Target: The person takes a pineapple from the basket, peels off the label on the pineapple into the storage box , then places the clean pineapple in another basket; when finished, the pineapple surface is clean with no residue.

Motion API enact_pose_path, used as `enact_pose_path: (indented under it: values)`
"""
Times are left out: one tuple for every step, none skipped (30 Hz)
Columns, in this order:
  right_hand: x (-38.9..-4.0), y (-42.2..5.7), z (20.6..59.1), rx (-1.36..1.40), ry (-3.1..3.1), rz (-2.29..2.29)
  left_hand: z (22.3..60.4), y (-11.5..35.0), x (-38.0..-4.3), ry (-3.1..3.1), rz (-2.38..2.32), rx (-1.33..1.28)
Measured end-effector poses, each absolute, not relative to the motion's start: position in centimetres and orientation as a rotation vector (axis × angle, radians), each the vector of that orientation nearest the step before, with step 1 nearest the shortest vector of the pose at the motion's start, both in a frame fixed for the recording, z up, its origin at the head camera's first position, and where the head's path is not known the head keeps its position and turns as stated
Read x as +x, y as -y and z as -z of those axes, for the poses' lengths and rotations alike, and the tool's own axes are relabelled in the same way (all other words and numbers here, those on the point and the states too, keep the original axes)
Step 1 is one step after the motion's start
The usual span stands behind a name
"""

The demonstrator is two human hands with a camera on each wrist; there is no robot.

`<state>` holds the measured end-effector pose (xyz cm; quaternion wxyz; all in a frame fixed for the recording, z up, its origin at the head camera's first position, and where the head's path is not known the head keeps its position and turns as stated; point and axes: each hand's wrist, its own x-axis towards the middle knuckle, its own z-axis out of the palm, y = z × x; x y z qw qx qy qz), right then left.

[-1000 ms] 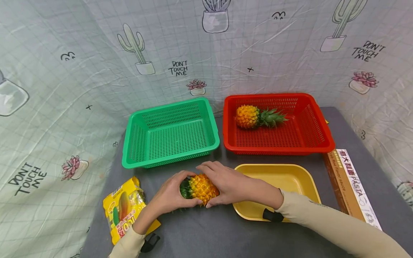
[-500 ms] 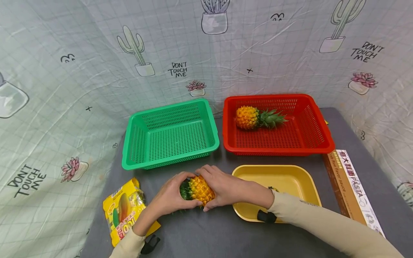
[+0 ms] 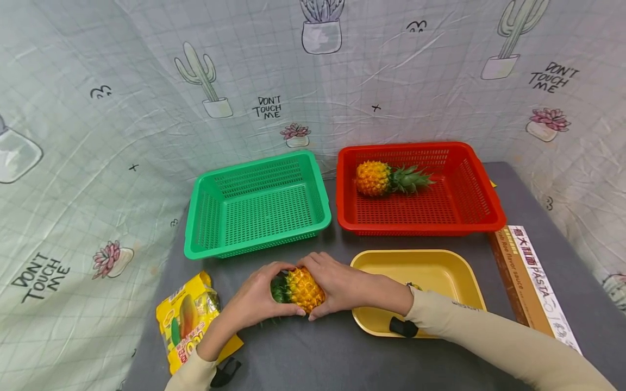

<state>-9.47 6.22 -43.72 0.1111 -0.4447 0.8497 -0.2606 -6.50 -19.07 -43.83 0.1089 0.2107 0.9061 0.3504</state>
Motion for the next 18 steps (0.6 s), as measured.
enact_pose_path:
  values:
    - [-9.5, -6.2, 43.8, -1.308, -2.495, 0.763, 43.8, 19.2, -6.5, -2.671, -1.028, 0.637]
    - [-9.5, -6.2, 43.8, -1.31, -2.492, 0.765, 43.7, 19.3, -6.5, -2.678, -1.038, 0.661]
    - [-9.5, -6.2, 43.8, -1.311, -2.491, 0.764, 43.6, 19.5, -6.5, -2.692, -1.043, 0.685]
    - [-9.5, -6.2, 43.8, -1.313, -2.49, 0.762, 43.5, 19.7, -6.5, -2.71, -1.052, 0.713]
    - [-9.5, -6.2, 43.9, -1.313, -2.49, 0.756, 43.3, 19.9, -6.6, -2.729, -1.067, 0.745]
    - [-9.5, -6.2, 43.9, -1.313, -2.491, 0.753, 43.0, 20.1, -6.7, -2.75, -1.092, 0.78]
    - [-9.5, -6.2, 43.9, -1.313, -2.493, 0.749, 42.7, 20.4, -6.9, -2.778, -1.119, 0.82]
    - [-9.5, -6.2, 43.9, -1.314, -2.496, 0.746, 42.4, 20.7, -7.1, -2.806, -1.151, 0.86]
    - [-9.5, -6.1, 43.9, -1.315, -2.501, 0.74, 42.0, 21.0, -7.4, -2.844, -1.173, 0.893]
    - [-9.4, -6.1, 43.9, -1.317, -2.508, 0.736, 41.7, 21.3, -7.6, -2.882, -1.198, 0.926]
    - [-9.4, -6.1, 43.9, -1.319, -2.514, 0.733, 41.4, 21.5, -7.9, -2.93, -1.207, 0.952]
    - [-9.4, -6.1, 43.9, -1.323, -2.52, 0.732, 41.2, 21.9, -8.3, -2.984, -1.204, 0.975]
    - [-9.4, -6.1, 43.9, -1.327, -2.525, 0.729, 41.0, 22.2, -8.7, -3.041, -1.189, 0.992]
    - [-9.4, -6.1, 43.9, -1.331, -2.531, 0.725, 40.9, 22.5, -9.1, -3.097, -1.171, 0.997]
    - [-9.4, -6.1, 43.9, -1.332, -2.533, 0.721, 40.9, 22.8, -9.5, -3.154, -1.143, 0.999]
    - [-9.4, -6.1, 43.9, -1.332, -2.533, 0.722, 41.0, 23.1, -9.8, -3.203, -1.116, 0.998]
    - [-9.4, -6.1, 44.0, -1.332, -2.529, 0.724, 41.1, 23.4, -10.2, -3.242, -1.084, 0.997]
    - [-9.4, -6.1, 44.0, -1.332, -2.526, 0.726, 41.2, 23.6, -10.6, -3.268, -1.066, 0.998]
